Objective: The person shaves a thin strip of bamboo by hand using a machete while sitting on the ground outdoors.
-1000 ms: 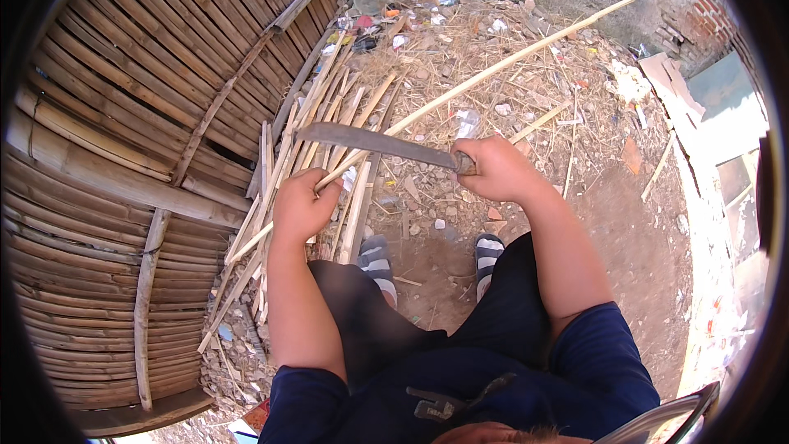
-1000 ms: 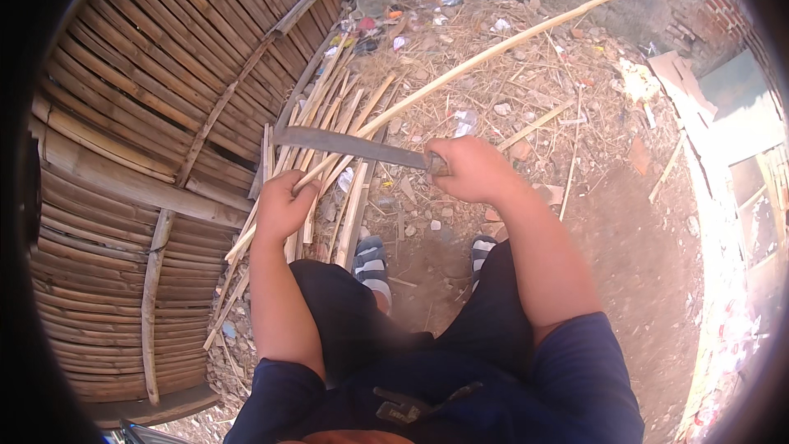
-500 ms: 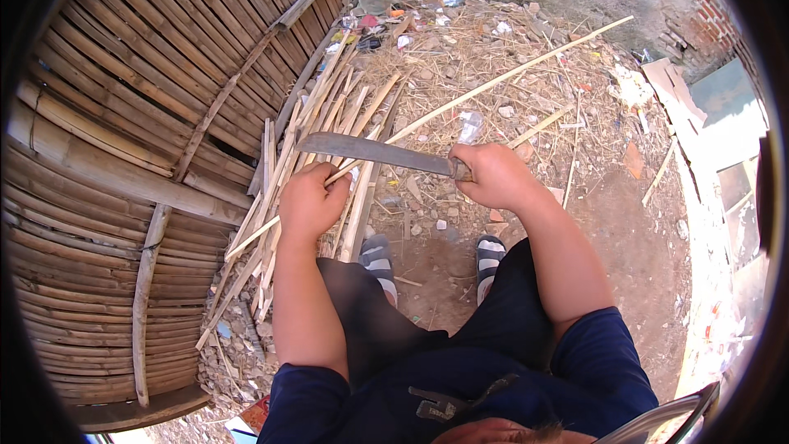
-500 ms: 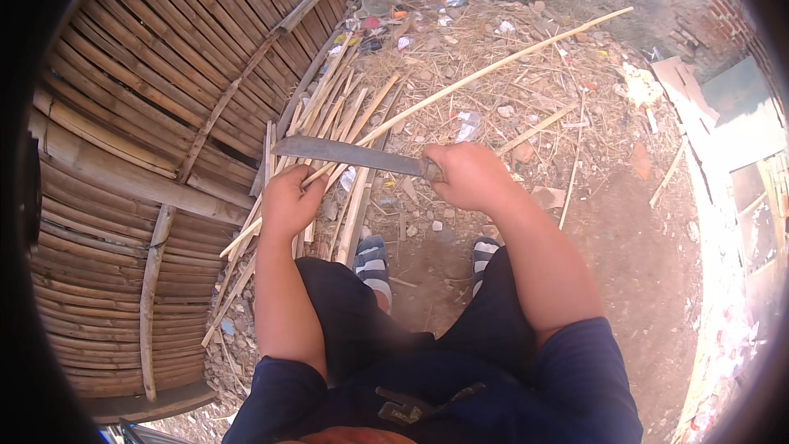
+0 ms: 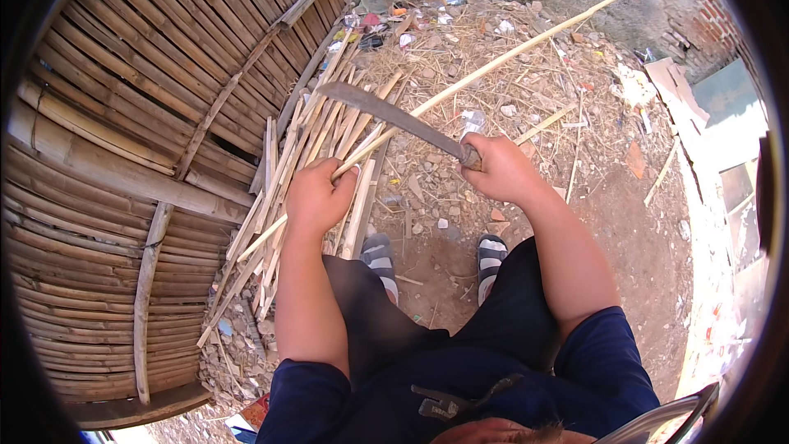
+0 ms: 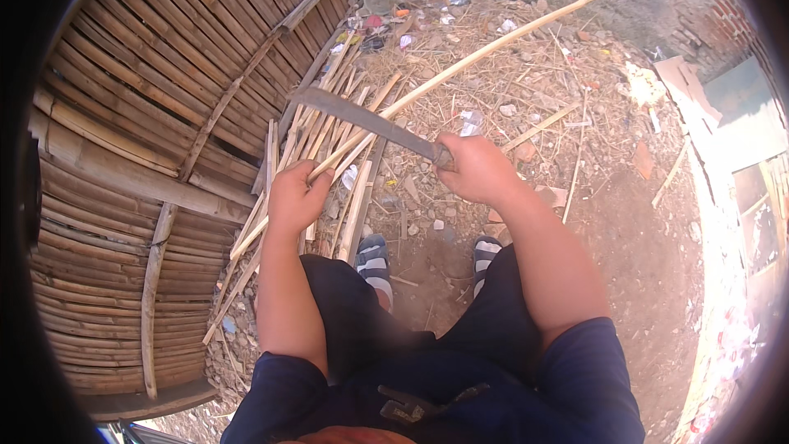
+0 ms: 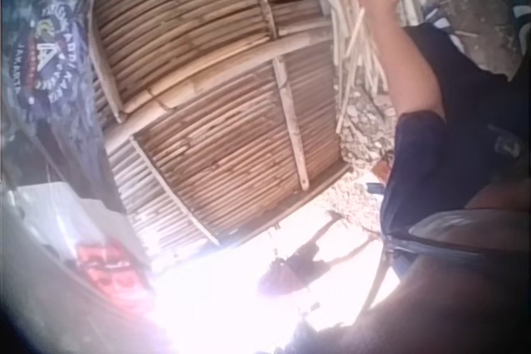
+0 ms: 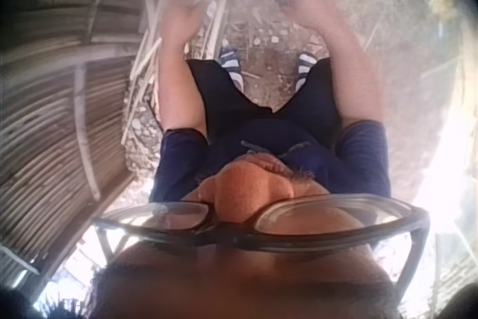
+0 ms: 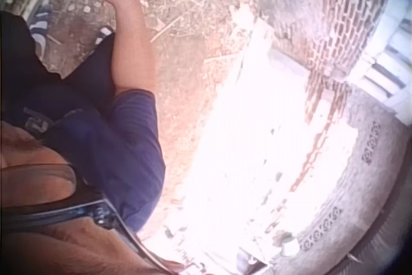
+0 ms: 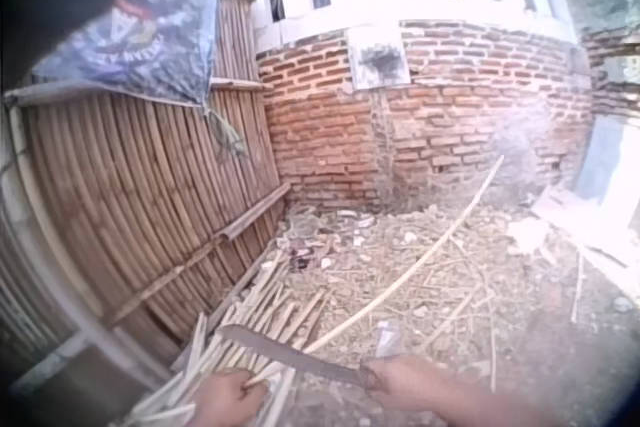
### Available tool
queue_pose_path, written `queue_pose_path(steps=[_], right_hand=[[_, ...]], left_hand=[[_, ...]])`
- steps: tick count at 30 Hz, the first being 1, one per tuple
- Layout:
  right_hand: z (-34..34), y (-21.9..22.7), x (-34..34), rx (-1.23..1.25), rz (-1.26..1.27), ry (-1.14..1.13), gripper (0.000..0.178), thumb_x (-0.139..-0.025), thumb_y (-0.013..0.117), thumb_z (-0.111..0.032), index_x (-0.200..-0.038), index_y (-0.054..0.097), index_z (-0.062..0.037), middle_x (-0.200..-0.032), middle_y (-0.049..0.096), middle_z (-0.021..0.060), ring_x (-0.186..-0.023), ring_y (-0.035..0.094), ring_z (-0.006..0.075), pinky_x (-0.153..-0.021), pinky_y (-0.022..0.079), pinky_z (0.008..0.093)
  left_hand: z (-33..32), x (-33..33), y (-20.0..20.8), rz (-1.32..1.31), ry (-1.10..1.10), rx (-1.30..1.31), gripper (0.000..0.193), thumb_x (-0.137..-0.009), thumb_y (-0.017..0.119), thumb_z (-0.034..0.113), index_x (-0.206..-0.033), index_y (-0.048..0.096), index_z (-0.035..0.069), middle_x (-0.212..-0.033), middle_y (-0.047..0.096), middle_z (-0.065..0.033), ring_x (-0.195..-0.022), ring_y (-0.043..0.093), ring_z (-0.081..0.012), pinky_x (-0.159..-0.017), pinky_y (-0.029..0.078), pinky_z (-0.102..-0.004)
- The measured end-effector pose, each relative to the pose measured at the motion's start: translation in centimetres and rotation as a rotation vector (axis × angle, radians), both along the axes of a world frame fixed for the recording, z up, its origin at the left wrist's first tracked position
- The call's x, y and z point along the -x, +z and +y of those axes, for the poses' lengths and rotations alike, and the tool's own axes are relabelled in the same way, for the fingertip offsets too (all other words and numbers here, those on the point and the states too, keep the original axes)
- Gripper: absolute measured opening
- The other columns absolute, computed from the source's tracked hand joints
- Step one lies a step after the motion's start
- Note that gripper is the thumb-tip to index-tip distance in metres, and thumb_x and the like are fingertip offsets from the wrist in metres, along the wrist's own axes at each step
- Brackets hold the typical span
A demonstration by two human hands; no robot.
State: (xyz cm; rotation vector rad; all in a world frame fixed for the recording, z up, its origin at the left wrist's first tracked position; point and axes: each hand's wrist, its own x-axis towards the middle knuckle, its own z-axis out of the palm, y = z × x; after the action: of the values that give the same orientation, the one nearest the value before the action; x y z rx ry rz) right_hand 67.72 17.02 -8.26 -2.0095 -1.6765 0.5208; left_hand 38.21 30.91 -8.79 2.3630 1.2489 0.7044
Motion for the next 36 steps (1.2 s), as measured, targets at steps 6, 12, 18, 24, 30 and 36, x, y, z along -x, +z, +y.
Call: queue_pose_path(steps=[6,12,18,24,30,36], right_hand=[[-0.8,0.7,-1.6,-0.099,0.035,0.019,0.037,-0.089,0.078,-0.024,-0.118,0.066,-0.0049,-0.089,0.073,0.0228,-0.084,0.072,0.0402,-0.078,0.056,0.0463],[-0.7,0.0,-6.1,-0.253,0.238,-0.459,0.035,-0.092,0.077,-0.024,-0.118,0.066,-0.0032,-0.085,0.072,0.016,-0.078,0.07,0.0307,-0.076,0.055,0.0427],[-0.4,-0.2,0.7,-0.097,-0.058,0.097,0.027,-0.088,0.076,-0.021,-0.107,0.065,-0.0069,-0.086,0.073,0.0186,-0.083,0.072,0.0407,-0.076,0.056,0.0496],[-0.2,0.8,-1.5,-0.095,0.063,0.016,0.028,-0.087,0.077,-0.022,-0.108,0.067,-0.007,-0.087,0.073,0.02,-0.083,0.071,0.0418,-0.076,0.055,0.0501],[-0.6,-0.7,-4.4,-0.243,0.087,-0.253,0.034,-0.086,0.078,-0.019,-0.116,0.067,-0.0051,-0.09,0.073,0.0231,-0.088,0.072,0.0421,-0.08,0.056,0.048],[-0.4,0.2,0.9,-0.008,-0.147,0.158,0.034,-0.084,0.078,-0.019,-0.114,0.068,-0.0062,-0.091,0.073,0.0236,-0.087,0.073,0.0416,-0.079,0.056,0.0491]], left_hand=[[-0.6,1.0,1.2,0.004,-0.017,0.009,0.03,-0.09,0.075,0.031,-0.088,0.076,0.001,-0.083,0.069,-0.0178,-0.075,0.068,-0.0381,-0.068,0.051,-0.0462],[0.2,1.7,1.3,-0.019,0.023,0.003,0.028,-0.091,0.075,0.025,-0.093,0.073,-0.003,-0.083,0.067,-0.0222,-0.075,0.065,-0.0381,-0.069,0.05,-0.043],[-0.6,0.0,0.6,-0.026,0.019,0.015,0.031,-0.089,0.074,0.033,-0.091,0.076,0.003,-0.08,0.068,-0.0162,-0.076,0.067,-0.0386,-0.069,0.052,-0.0461],[-0.4,1.3,1.5,0.031,0.021,-0.002,0.034,-0.088,0.075,0.037,-0.088,0.074,0.003,-0.082,0.069,-0.016,-0.078,0.068,-0.0391,-0.07,0.053,-0.0473],[-0.2,1.0,1.3,-0.003,0.06,-0.03,0.036,-0.089,0.075,0.033,-0.084,0.068,-0.001,-0.079,0.065,-0.0199,-0.075,0.065,-0.0408,-0.068,0.05,-0.0468],[-0.7,0.3,1.2,0.001,0.03,0.016,0.036,-0.09,0.075,0.035,-0.085,0.07,-0.001,-0.082,0.067,-0.0188,-0.077,0.065,-0.0415,-0.069,0.05,-0.0489]])
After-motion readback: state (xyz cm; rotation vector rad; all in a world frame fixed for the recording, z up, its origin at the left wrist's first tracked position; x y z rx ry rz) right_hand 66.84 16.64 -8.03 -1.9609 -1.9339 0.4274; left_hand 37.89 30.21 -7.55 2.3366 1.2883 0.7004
